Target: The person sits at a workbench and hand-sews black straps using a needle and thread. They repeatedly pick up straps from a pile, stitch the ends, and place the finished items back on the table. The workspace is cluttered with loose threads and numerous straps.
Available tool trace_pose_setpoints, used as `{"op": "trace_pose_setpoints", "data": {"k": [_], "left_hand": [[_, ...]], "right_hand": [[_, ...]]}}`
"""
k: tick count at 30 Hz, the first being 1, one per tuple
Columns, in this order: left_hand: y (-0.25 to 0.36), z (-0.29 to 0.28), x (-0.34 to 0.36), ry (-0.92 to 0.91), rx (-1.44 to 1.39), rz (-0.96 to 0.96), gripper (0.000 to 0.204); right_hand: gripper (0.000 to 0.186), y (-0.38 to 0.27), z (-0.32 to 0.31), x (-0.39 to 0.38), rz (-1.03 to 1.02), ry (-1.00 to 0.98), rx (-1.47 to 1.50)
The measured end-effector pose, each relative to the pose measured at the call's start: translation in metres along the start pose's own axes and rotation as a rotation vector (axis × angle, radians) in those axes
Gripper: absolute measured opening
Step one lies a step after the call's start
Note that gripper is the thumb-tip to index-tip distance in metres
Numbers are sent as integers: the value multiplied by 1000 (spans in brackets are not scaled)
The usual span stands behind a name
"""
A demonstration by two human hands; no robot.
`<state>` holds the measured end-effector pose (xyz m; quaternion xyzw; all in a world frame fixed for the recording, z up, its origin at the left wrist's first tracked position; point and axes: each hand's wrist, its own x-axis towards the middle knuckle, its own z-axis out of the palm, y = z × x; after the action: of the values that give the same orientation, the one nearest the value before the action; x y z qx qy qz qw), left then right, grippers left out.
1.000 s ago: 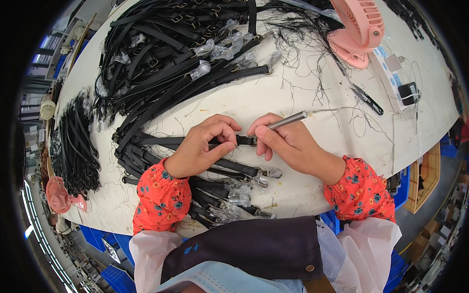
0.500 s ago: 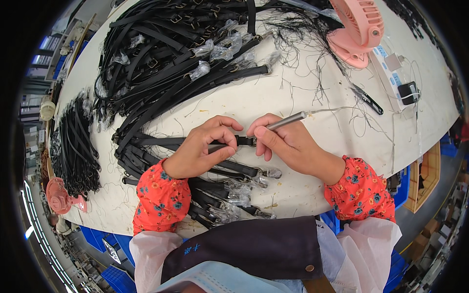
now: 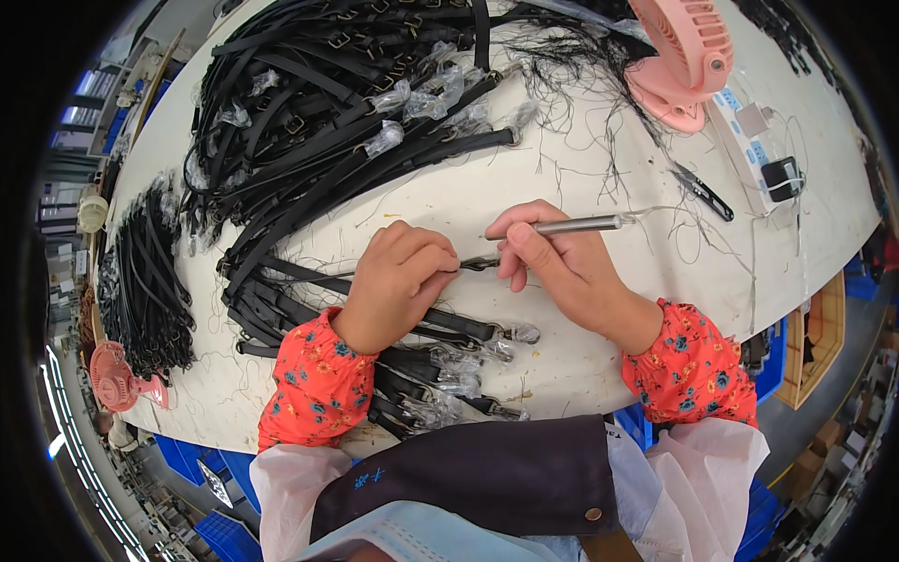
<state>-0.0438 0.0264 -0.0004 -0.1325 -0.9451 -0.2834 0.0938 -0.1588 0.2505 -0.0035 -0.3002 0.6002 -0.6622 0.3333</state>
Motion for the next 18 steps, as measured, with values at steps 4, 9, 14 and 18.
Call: {"op": "trace_pose_setpoints", "data": {"k": [4, 9, 14, 18], "left_hand": [[-2, 6, -2, 59, -68, 45, 15], [-1, -1, -2, -83, -435, -189, 18], [7, -2, 1, -85, -454, -311, 36], [11, 4, 2, -68, -392, -277, 36]], "right_hand": [[36, 2, -1, 0, 13, 6, 8], [36, 3, -1, -1, 15, 1, 27], [37, 3, -1, -1, 19, -5, 55], [37, 4, 0, 0, 16, 42, 92]]}}
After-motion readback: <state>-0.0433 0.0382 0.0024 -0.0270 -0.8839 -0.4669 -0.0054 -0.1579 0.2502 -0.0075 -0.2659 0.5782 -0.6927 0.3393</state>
